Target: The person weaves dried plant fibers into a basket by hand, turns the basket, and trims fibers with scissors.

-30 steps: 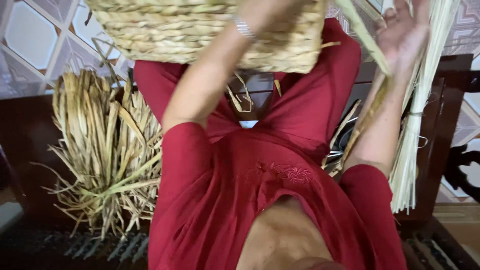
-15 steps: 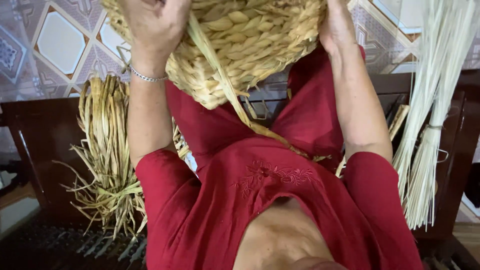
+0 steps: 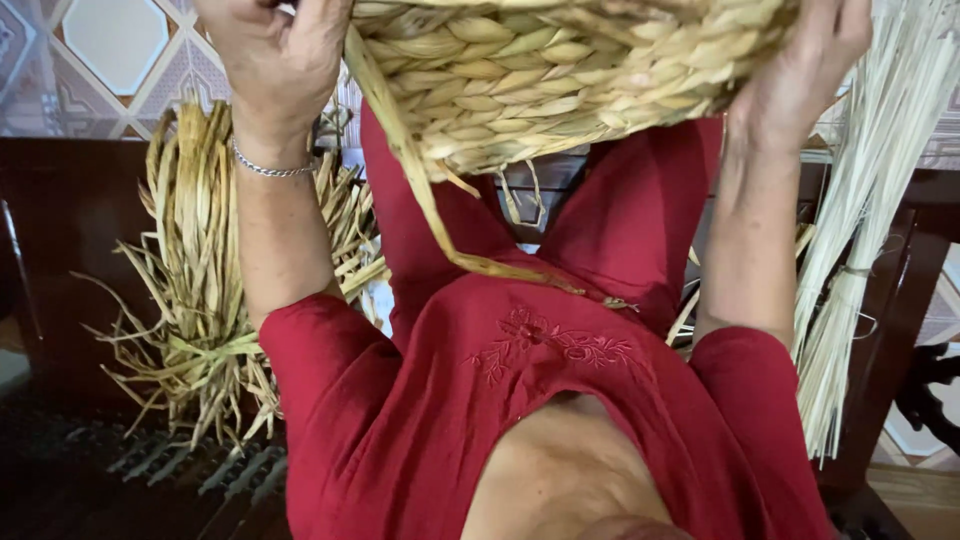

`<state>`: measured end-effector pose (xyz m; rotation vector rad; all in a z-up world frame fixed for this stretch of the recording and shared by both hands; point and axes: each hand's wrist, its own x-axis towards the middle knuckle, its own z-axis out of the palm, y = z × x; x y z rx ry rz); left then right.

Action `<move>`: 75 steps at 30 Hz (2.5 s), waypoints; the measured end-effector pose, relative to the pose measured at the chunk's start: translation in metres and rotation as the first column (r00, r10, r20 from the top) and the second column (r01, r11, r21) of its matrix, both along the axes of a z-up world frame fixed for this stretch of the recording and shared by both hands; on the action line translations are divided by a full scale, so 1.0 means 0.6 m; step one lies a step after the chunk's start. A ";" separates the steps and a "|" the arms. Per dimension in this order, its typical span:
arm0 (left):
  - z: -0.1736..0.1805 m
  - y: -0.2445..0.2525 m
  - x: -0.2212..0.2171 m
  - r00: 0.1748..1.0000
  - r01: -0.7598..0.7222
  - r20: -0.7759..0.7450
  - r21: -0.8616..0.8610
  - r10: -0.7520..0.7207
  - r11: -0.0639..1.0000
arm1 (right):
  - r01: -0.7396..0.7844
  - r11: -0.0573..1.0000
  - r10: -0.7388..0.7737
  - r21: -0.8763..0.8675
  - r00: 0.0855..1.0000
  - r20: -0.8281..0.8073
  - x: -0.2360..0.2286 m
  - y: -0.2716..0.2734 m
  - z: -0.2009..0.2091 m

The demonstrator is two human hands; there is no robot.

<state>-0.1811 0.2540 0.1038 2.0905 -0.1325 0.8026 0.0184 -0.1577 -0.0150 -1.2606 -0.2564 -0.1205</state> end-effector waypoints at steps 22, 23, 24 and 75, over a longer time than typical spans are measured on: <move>-0.098 -0.066 -0.097 0.972 0.087 -0.196 -0.227 -0.133 0.970 | 0.063 0.509 -0.006 -0.858 0.998 0.070 -0.229 -0.138 0.016; -0.104 -0.068 -0.101 0.965 0.063 -0.226 -0.286 -0.131 0.956 | 0.242 0.423 0.005 -0.873 0.963 0.270 -0.242 -0.136 0.045; -0.111 -0.069 -0.104 0.958 0.040 -0.254 -0.347 -0.135 0.937 | 0.419 0.335 0.038 -0.844 0.889 0.456 -0.255 -0.134 0.075; -0.056 -0.113 -0.134 0.969 0.208 -0.186 0.253 -0.163 0.945 | 0.391 0.433 0.682 -0.812 0.447 0.579 -0.307 0.188 0.275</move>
